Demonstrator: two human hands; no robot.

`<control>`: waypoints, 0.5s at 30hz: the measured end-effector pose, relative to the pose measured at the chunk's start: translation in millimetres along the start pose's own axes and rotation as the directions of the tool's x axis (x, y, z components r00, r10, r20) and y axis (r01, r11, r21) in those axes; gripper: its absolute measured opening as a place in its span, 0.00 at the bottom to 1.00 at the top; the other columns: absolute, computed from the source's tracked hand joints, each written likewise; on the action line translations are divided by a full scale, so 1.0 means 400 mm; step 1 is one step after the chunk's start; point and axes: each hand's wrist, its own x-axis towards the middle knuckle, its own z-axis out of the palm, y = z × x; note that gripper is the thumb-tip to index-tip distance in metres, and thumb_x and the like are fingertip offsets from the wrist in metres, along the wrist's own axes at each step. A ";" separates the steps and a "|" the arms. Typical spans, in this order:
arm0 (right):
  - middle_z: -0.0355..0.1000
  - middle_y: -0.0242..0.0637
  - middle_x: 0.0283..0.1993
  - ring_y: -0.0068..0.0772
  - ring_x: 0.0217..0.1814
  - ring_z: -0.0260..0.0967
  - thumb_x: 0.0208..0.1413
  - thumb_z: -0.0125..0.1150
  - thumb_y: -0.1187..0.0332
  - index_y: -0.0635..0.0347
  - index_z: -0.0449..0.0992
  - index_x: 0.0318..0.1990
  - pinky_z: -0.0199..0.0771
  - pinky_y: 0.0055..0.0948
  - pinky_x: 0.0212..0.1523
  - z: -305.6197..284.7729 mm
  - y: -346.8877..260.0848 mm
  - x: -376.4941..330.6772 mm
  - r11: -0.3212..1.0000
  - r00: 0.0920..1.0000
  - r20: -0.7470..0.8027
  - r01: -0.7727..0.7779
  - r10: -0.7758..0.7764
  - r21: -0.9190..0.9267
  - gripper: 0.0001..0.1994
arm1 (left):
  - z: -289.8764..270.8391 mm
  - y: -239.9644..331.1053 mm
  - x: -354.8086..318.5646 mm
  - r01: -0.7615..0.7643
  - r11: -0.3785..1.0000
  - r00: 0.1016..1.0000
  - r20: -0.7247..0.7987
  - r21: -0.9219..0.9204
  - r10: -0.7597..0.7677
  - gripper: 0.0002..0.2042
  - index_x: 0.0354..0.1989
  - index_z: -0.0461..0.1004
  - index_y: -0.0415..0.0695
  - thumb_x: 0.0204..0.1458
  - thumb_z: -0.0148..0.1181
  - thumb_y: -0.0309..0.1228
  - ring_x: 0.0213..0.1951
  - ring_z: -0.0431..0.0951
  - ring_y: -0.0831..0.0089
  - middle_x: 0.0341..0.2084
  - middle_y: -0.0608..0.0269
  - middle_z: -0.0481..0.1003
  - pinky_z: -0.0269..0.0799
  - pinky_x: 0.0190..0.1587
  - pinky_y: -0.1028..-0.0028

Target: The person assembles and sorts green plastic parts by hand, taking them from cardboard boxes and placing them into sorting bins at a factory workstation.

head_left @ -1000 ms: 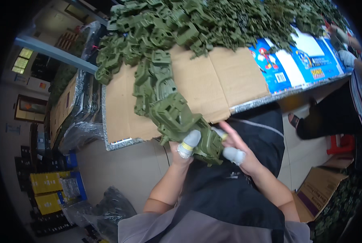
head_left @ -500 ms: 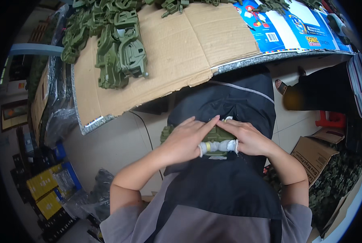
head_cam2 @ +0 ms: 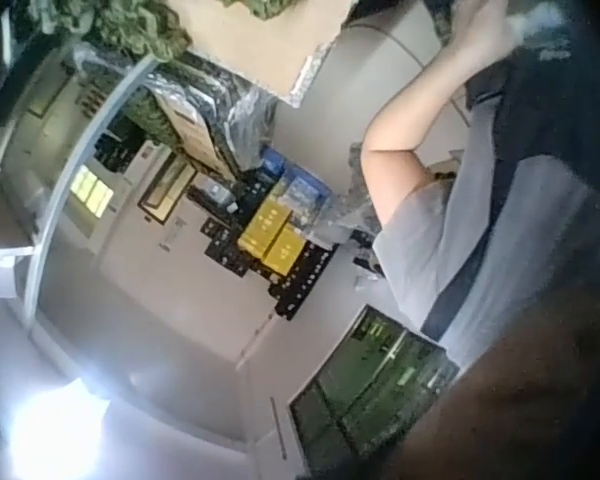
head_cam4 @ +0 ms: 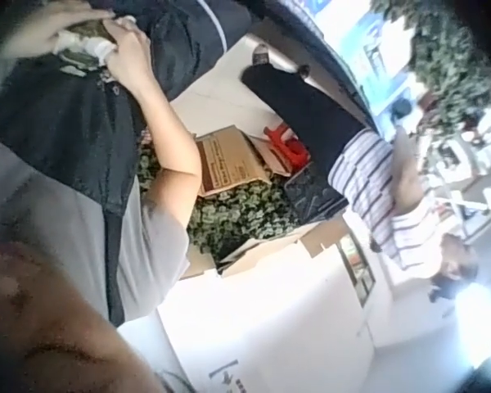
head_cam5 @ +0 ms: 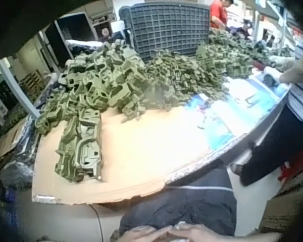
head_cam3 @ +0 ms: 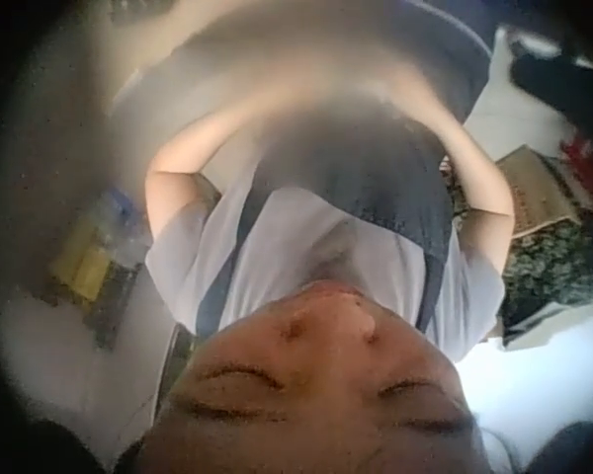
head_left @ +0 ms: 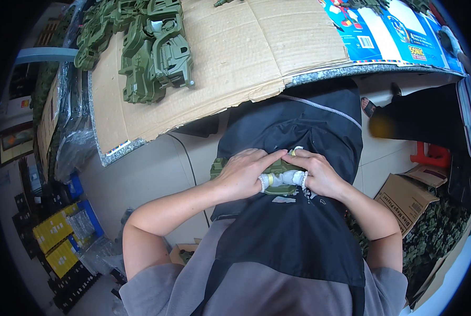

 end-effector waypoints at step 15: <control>0.63 0.47 0.54 0.49 0.55 0.60 0.44 0.60 0.66 0.58 0.61 0.58 0.58 0.37 0.57 -0.118 -0.075 0.018 0.982 0.954 -0.237 0.163 -0.182 -0.096 0.30 | -0.019 -0.022 -0.073 0.020 0.770 0.935 -0.261 -0.638 -0.240 0.35 0.60 0.56 0.45 0.41 0.65 0.30 0.56 0.64 0.63 0.53 0.55 0.63 0.59 0.56 0.69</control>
